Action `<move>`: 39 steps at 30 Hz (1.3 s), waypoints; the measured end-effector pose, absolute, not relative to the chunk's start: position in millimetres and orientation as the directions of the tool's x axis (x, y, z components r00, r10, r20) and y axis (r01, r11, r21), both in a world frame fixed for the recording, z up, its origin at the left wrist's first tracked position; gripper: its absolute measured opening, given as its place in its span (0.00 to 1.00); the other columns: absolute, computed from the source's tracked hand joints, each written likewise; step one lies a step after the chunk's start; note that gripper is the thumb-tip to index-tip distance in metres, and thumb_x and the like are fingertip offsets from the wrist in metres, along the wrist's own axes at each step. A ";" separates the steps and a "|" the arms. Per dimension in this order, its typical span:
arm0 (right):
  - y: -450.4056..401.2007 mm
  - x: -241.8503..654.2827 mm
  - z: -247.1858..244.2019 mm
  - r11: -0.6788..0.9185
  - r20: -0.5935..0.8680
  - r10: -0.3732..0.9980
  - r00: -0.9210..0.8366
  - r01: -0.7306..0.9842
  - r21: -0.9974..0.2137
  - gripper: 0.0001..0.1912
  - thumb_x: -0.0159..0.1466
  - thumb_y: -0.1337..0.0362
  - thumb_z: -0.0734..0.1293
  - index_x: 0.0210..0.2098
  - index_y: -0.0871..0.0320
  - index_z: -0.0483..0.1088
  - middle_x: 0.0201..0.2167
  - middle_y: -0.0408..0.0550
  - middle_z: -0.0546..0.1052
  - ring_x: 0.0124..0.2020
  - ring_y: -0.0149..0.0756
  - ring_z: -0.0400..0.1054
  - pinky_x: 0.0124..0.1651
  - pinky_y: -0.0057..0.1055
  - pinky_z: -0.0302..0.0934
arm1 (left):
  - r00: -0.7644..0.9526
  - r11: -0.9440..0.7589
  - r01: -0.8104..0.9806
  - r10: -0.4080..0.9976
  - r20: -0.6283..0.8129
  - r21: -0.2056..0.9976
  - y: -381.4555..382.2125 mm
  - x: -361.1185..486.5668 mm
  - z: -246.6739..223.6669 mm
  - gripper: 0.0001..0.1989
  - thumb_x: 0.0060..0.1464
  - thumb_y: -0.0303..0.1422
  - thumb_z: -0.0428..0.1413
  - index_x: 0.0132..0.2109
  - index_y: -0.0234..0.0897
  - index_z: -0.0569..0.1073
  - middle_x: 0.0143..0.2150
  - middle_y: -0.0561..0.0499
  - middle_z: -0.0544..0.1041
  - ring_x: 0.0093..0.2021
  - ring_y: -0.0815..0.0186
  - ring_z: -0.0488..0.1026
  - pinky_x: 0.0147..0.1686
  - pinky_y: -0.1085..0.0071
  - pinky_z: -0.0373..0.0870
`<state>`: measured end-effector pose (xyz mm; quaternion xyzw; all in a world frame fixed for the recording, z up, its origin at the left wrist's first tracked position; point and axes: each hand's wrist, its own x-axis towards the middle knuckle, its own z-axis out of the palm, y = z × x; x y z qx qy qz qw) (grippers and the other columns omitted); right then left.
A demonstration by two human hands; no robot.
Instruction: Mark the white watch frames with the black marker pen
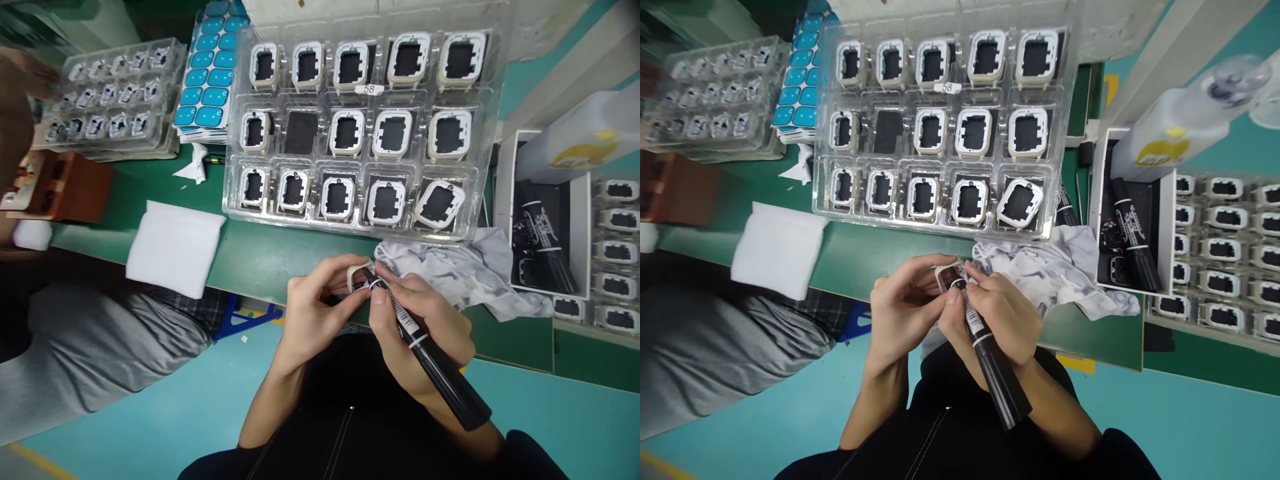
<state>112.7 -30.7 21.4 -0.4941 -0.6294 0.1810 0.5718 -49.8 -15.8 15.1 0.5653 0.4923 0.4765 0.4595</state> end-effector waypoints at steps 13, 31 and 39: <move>-30.1 111.7 22.7 0.433 0.533 0.833 0.150 0.424 -0.795 0.09 0.73 0.73 0.76 0.49 0.55 0.78 0.43 0.49 0.88 0.50 0.49 0.89 0.48 0.40 0.89 | 0.052 -0.094 0.164 0.995 0.086 0.982 -17.2 -49.2 16.6 0.21 0.63 0.27 0.75 0.61 0.42 0.85 0.50 0.51 0.93 0.49 0.61 0.93 0.54 0.74 0.91; -27.3 111.4 23.4 0.433 0.534 0.830 0.164 0.414 -0.801 0.08 0.73 0.72 0.76 0.46 0.53 0.78 0.39 0.45 0.88 0.48 0.50 0.90 0.46 0.38 0.89 | 0.084 0.010 0.003 0.996 -0.011 1.000 -12.9 -48.4 19.6 0.21 0.62 0.27 0.76 0.60 0.40 0.84 0.51 0.49 0.93 0.51 0.58 0.93 0.54 0.72 0.92; -27.2 110.4 24.1 0.416 0.500 0.838 0.218 0.339 -0.844 0.08 0.73 0.70 0.76 0.48 0.51 0.79 0.42 0.46 0.89 0.47 0.52 0.90 0.46 0.44 0.90 | 0.117 0.166 -0.034 0.980 -0.161 0.986 -8.5 -53.5 23.6 0.25 0.56 0.33 0.80 0.58 0.39 0.83 0.48 0.46 0.93 0.50 0.53 0.93 0.52 0.65 0.94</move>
